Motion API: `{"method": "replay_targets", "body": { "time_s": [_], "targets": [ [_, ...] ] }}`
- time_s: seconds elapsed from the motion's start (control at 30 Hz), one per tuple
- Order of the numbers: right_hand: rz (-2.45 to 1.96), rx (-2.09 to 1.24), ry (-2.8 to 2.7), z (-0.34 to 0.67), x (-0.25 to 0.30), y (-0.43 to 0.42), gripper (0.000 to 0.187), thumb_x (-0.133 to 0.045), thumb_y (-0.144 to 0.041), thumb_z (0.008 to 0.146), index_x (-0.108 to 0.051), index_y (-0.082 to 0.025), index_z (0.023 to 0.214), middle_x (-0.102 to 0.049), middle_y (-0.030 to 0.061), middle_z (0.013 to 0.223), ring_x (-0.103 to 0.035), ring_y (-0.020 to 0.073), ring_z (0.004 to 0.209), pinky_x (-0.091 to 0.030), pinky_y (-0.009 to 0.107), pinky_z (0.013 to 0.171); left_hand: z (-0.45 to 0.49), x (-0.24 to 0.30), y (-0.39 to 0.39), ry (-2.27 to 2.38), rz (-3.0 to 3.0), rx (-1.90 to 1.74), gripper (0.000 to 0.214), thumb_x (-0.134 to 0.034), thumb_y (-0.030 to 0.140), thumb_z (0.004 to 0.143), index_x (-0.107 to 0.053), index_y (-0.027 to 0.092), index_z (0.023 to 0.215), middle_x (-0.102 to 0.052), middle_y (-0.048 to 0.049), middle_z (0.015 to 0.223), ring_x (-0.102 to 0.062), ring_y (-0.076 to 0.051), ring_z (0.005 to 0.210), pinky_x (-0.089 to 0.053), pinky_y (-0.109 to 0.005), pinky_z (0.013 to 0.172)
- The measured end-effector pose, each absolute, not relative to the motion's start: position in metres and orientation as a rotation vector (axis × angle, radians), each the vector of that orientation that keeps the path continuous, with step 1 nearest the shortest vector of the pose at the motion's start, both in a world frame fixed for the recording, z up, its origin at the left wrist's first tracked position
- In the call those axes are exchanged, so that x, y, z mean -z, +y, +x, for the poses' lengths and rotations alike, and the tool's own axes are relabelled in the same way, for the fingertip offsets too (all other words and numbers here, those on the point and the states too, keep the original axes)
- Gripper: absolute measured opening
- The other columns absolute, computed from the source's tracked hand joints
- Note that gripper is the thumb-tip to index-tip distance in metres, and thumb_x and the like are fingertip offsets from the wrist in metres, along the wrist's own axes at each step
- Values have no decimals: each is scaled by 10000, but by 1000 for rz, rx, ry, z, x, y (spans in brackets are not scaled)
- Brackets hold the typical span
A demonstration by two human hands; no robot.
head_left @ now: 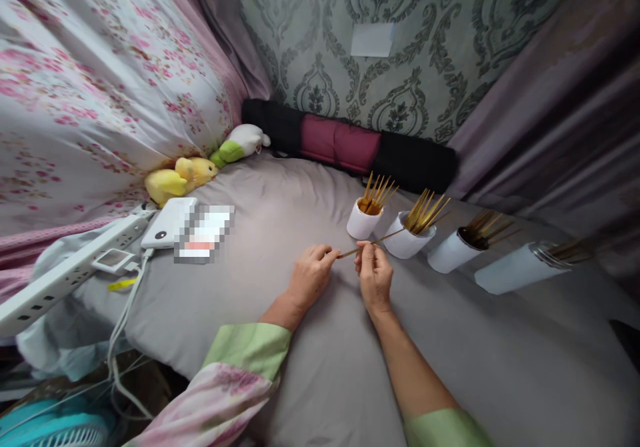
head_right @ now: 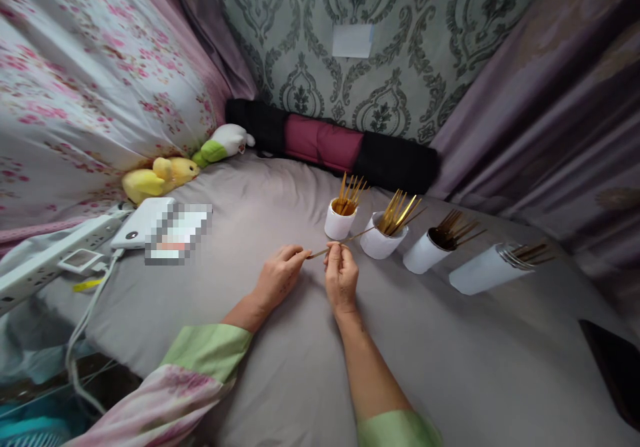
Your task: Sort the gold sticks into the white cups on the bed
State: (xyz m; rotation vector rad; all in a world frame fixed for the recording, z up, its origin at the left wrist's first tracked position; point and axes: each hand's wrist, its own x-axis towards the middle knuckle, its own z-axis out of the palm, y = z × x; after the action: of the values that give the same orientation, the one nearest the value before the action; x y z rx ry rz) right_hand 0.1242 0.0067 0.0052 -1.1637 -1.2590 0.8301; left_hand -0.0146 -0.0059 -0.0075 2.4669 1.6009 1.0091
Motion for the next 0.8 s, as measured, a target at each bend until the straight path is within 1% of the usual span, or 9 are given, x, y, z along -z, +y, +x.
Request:
{"method": "replay_targets", "body": {
  "time_s": [0.23, 0.57, 0.7, 0.8],
  "targets": [
    [-1162, -870, -1221, 124, -4, 8, 340, -381, -456, 844, -536, -155, 872, -457, -30, 587, -408, 62, 468, -348, 173, 414, -14, 8, -7, 1584, 2431, -1040, 314, -348, 133, 848, -550, 201, 1078, -564, -84, 970, -505, -172, 923, -428, -306, 802],
    [-1180, -883, -1189, 124, -5, 10, 349, -377, -460, 846, -542, -152, 865, -463, -32, 578, -414, 59, 456, -354, 171, 410, -10, 10, -5, 1399, 2175, -1252, 270, -362, 187, 860, -568, 180, 1035, -578, -84, 935, -524, -153, 887, -430, -290, 791],
    [-1190, -868, -1191, 125, -5, 10, 364, -360, -470, 848, -540, -153, 863, -465, -30, 580, -417, 60, 459, -361, 170, 413, -8, 8, -4, 1352, 2058, -1282, 252, -388, 191, 847, -594, 181, 991, -590, -80, 894, -535, -146, 832, -431, -283, 759],
    [-1205, -859, -1179, 125, -3, 11, 370, -358, -477, 845, -538, -154, 862, -461, -34, 570, -410, 58, 448, -357, 168, 409, -7, 5, -5, 1332, 1976, -1271, 239, -408, 187, 833, -606, 173, 967, -595, -71, 842, -529, -128, 732, -431, -260, 688]
  ]
}}
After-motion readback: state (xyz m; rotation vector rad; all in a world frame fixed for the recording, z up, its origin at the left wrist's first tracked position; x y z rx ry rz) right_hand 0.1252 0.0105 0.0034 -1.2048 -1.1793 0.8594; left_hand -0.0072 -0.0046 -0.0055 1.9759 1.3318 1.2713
